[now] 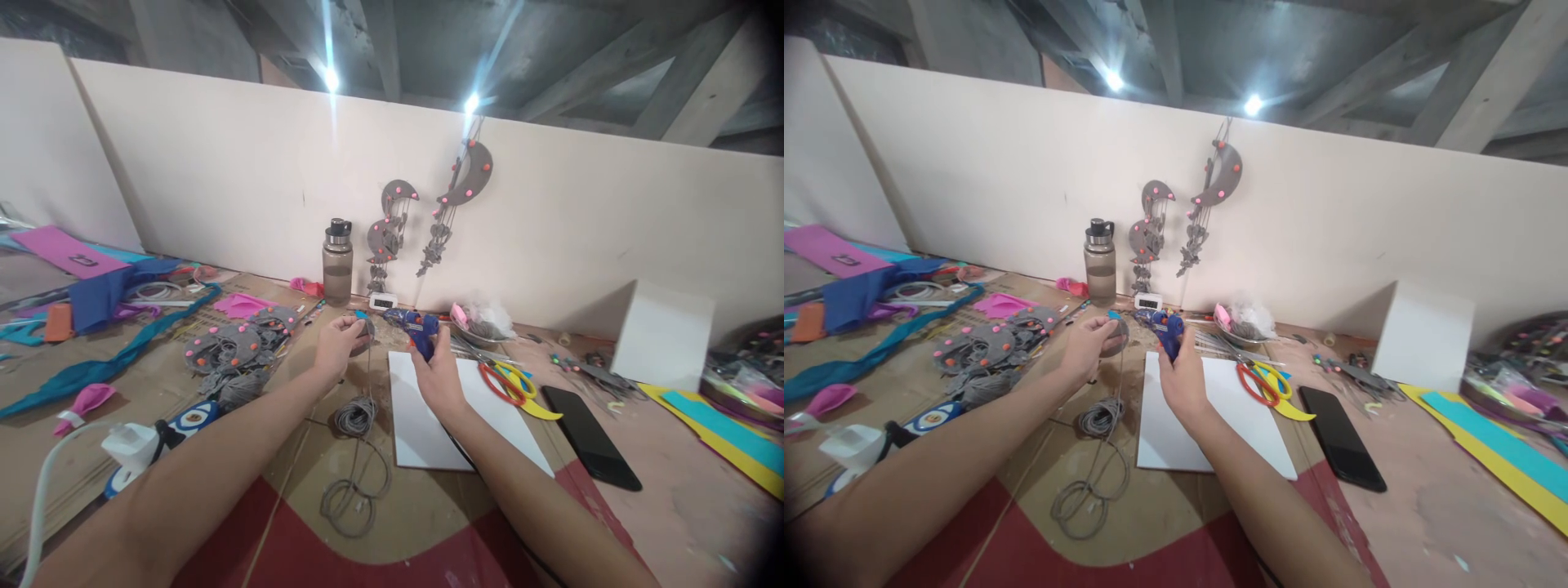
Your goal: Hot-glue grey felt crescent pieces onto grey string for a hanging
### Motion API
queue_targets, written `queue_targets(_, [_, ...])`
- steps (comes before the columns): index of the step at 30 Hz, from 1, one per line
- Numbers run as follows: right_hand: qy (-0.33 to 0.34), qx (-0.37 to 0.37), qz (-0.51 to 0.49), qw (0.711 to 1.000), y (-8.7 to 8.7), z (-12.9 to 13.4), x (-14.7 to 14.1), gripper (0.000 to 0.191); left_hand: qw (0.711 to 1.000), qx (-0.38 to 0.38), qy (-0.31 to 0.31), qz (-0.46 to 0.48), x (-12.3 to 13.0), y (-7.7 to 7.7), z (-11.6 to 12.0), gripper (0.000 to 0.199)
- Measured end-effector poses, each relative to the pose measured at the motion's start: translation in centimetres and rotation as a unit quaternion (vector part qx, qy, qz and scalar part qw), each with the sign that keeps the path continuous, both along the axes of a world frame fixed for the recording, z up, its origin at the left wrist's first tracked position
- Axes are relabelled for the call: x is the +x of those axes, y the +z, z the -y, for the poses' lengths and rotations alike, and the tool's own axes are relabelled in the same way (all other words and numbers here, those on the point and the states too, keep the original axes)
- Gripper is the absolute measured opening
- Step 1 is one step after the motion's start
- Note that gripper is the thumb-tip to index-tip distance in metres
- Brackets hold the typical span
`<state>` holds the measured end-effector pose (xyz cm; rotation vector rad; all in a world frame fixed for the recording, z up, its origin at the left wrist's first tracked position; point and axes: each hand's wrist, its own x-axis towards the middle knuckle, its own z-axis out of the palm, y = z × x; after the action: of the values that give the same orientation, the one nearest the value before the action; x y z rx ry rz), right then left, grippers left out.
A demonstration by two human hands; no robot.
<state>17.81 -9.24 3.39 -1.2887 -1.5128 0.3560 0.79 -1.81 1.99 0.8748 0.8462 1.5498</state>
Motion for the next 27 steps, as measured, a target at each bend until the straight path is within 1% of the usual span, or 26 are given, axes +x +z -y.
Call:
queue_targets(2, [0.009,0.007,-0.005,1.000,-0.05,0.05,-0.09,0.025,1.000,-0.001,0.000,0.002,0.03,-0.02,-0.01,0.027])
queue_targets(5, [0.015,0.008,0.022,1.000,-0.21,0.33,-0.44,0.024,1.000,-0.004,-0.007,-0.004,0.15,0.05,0.11,0.027])
queue_targets(10, [-0.005,-0.005,0.073,0.997,-0.33,0.75,-0.81,0.021,1.000,-0.015,-0.012,-0.016,0.42,0.30,0.28,0.021])
queue_targets(14, [-0.005,-0.002,0.084,0.996,-0.37,0.74,-0.77,0.021,0.999,-0.029,-0.011,-0.031,0.49,0.10,0.08,0.021])
queue_targets(18, [-0.008,-0.008,0.091,0.996,-0.47,0.72,-0.80,0.021,0.999,-0.021,-0.011,-0.031,0.47,-0.14,-0.14,0.022])
queue_targets(24, [-0.028,-0.004,0.116,0.993,-0.47,0.77,-0.79,0.023,0.998,-0.029,-0.008,-0.050,0.42,0.00,-0.08,0.021])
queue_targets(27, [-0.037,-0.009,0.116,0.993,-0.32,0.70,-0.64,0.026,0.998,-0.015,-0.011,-0.053,0.31,0.05,0.05,0.022])
